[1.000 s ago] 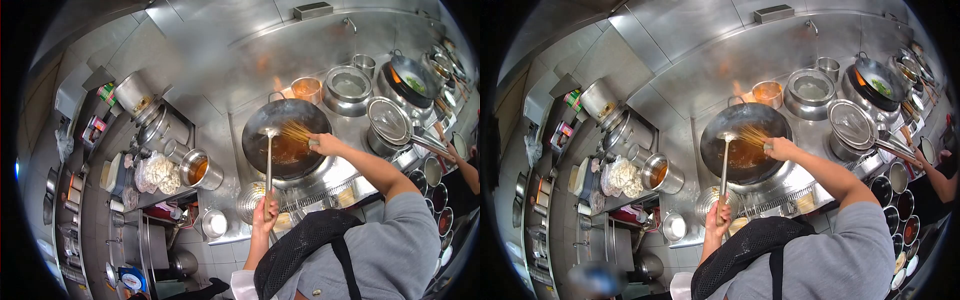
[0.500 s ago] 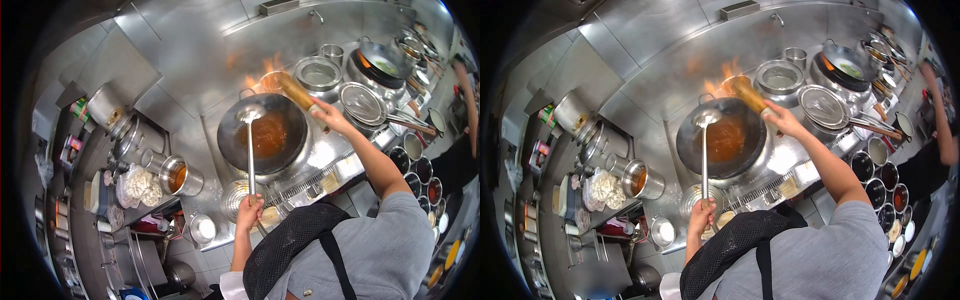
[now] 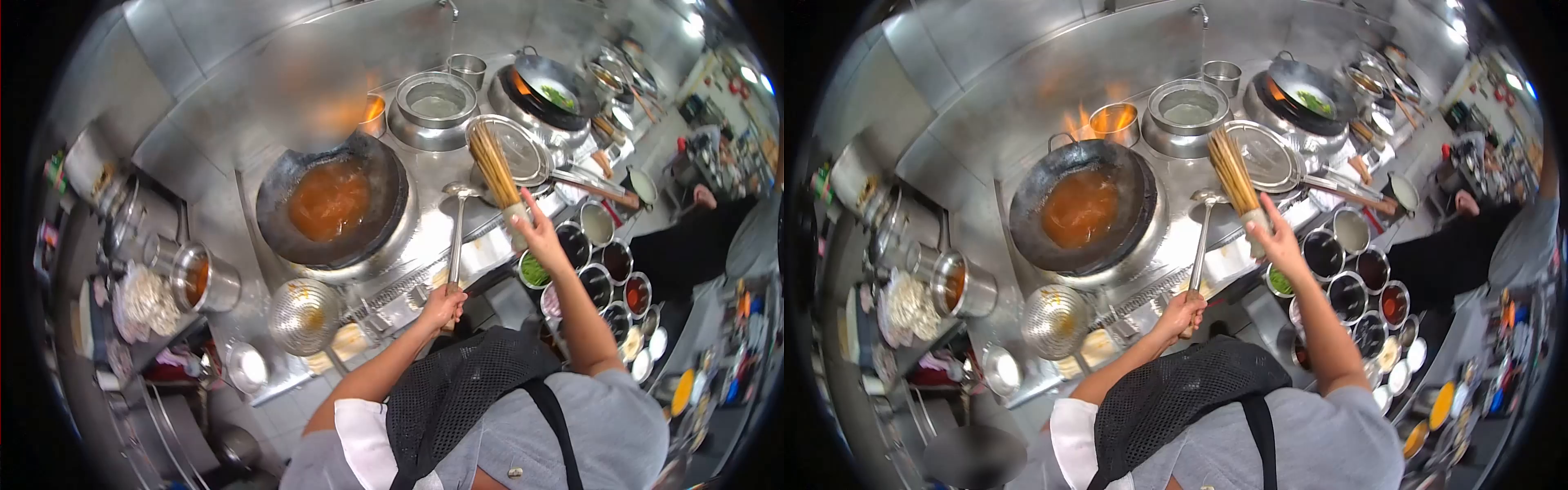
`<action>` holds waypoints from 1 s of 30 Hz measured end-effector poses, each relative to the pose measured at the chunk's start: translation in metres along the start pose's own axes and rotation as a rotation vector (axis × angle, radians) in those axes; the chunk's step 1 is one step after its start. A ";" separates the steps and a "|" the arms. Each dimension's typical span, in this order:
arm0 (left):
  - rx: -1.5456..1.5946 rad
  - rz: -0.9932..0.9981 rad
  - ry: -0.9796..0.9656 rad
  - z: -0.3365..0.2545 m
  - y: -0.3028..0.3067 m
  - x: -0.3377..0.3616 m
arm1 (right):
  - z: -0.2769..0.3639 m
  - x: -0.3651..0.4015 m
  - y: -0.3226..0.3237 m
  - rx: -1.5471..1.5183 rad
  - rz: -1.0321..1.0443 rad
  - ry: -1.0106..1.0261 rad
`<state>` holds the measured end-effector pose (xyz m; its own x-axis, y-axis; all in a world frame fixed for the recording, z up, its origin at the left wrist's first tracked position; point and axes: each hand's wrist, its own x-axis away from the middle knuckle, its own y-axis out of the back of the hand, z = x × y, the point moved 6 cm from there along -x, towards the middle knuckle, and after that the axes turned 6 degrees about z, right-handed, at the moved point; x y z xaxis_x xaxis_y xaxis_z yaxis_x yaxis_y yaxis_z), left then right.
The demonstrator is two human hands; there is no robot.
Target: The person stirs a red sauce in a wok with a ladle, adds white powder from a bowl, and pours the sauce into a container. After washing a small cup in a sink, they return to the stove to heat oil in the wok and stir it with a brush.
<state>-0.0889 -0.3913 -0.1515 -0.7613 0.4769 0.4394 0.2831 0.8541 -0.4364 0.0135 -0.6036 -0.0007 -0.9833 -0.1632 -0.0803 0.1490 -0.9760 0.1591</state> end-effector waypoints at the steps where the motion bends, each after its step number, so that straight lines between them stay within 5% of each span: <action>1: 0.010 -0.026 -0.006 0.013 -0.012 -0.022 | -0.009 0.002 0.004 -0.081 0.028 -0.049; 6: 0.166 0.092 0.028 0.058 -0.077 -0.108 | -0.027 0.015 0.022 -0.135 0.117 -0.119; 9: 0.232 -0.024 0.111 0.080 -0.084 -0.145 | -0.046 0.019 0.040 -0.128 0.177 -0.183; 14: -0.331 0.193 0.310 0.079 -0.064 -0.118 | -0.065 0.009 0.057 -0.064 0.127 -0.189; 15: -0.646 0.102 0.007 0.070 -0.049 -0.108 | -0.064 0.001 0.056 -0.076 0.115 -0.187; 18: -0.615 -0.169 -0.234 0.002 0.000 -0.030 | -0.034 -0.036 0.039 -0.176 0.086 -0.157; 19: -0.702 -0.324 -0.508 -0.033 0.019 -0.001 | -0.022 -0.054 0.031 -0.145 0.053 -0.042; 21: -0.990 -0.801 -0.722 -0.095 0.052 0.060 | 0.030 -0.088 -0.004 0.138 0.252 0.137; 23: -1.137 -1.024 -0.774 -0.145 0.075 0.105 | 0.076 -0.112 -0.063 0.501 0.463 0.344; 25: -1.270 -1.083 -0.792 -0.156 0.100 0.117 | 0.093 -0.130 -0.142 0.702 0.736 0.352; 27: -1.508 -1.013 -0.470 -0.135 0.129 0.095 | 0.048 -0.164 -0.239 0.902 1.030 0.395; 30: -1.416 -0.923 -0.468 -0.133 0.151 0.090 | 0.004 -0.199 -0.391 0.722 0.898 0.052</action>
<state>-0.0371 -0.1919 -0.0739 -0.9683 -0.1031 -0.2273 -0.2496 0.4152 0.8748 0.1508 -0.1890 -0.0429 -0.5455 -0.7788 0.3096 0.6819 -0.1976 0.7043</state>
